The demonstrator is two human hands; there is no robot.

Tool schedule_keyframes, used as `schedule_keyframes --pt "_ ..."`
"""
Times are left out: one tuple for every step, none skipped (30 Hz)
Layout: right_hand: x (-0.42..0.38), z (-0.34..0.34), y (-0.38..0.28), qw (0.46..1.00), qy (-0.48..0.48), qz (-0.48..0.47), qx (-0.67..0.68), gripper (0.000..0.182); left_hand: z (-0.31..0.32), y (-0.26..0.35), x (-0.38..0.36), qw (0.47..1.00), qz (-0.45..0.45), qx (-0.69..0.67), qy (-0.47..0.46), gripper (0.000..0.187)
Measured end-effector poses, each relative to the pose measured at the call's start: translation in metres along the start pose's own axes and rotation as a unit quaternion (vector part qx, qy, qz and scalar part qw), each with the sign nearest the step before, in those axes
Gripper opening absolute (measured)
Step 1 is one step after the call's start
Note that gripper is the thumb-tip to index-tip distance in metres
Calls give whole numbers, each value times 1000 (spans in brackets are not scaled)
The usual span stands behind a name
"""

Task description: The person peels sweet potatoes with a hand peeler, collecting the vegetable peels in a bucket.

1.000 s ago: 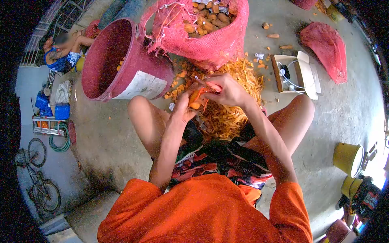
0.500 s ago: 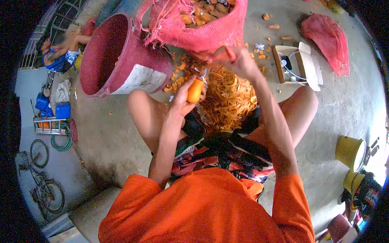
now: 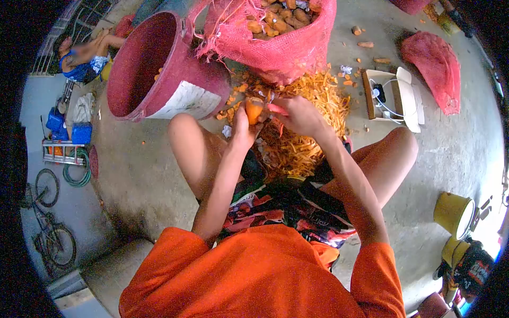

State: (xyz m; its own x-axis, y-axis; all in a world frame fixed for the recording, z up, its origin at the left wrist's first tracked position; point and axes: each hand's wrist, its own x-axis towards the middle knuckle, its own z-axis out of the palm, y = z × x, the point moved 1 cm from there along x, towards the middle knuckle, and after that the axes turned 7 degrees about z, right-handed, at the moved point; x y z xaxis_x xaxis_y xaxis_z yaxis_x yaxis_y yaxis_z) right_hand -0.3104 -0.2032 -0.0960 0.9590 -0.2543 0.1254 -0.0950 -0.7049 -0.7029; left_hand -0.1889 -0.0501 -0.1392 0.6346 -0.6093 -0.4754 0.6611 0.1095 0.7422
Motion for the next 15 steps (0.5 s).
schedule_keyframes --pt "0 8 1 1000 -1 0 2 23 0 0 1 999 23 28 9 36" --pt "-1 14 3 1000 1 -6 -2 24 1 -1 1 999 35 30 10 38" --pt "0 16 0 1000 4 -13 -6 25 5 -2 0 999 35 30 8 38" --pt "0 16 -2 1000 -9 -3 -8 29 7 -2 -3 994 70 68 42 39" --pt "0 17 -4 1000 -10 -3 -8 29 9 -2 -6 986 104 106 77 40" --pt "0 19 -5 1000 -12 -3 -17 31 4 -4 -2 986 104 106 78 40" --pt "0 21 -5 1000 -14 -2 -27 33 -3 -8 4 990 87 90 71 39" --pt "-1 23 -6 1000 -15 -1 -26 33 -10 -13 9 993 70 74 64 39" --pt "-1 25 -6 999 -17 14 -30 33 -9 -11 7 993 69 75 64 39" --pt "-1 26 -6 999 -20 30 -35 34 -7 -9 6 991 80 74 75 38" --pt "-2 27 -7 999 -21 31 -35 34 -4 -7 5 990 90 74 85 38" --pt "-3 27 -8 999 -10 25 -26 34 -3 -7 4 990 89 73 85 38" --pt "-3 27 -9 1000 1 18 -17 34 -1 -6 4 988 96 63 104 38" --pt "-3 28 -11 1000 0 17 -17 34 0 -5 4 986 103 52 124 39" --pt "-3 28 -11 1000 5 21 -17 34 1 -3 3 985 104 52 124 39"
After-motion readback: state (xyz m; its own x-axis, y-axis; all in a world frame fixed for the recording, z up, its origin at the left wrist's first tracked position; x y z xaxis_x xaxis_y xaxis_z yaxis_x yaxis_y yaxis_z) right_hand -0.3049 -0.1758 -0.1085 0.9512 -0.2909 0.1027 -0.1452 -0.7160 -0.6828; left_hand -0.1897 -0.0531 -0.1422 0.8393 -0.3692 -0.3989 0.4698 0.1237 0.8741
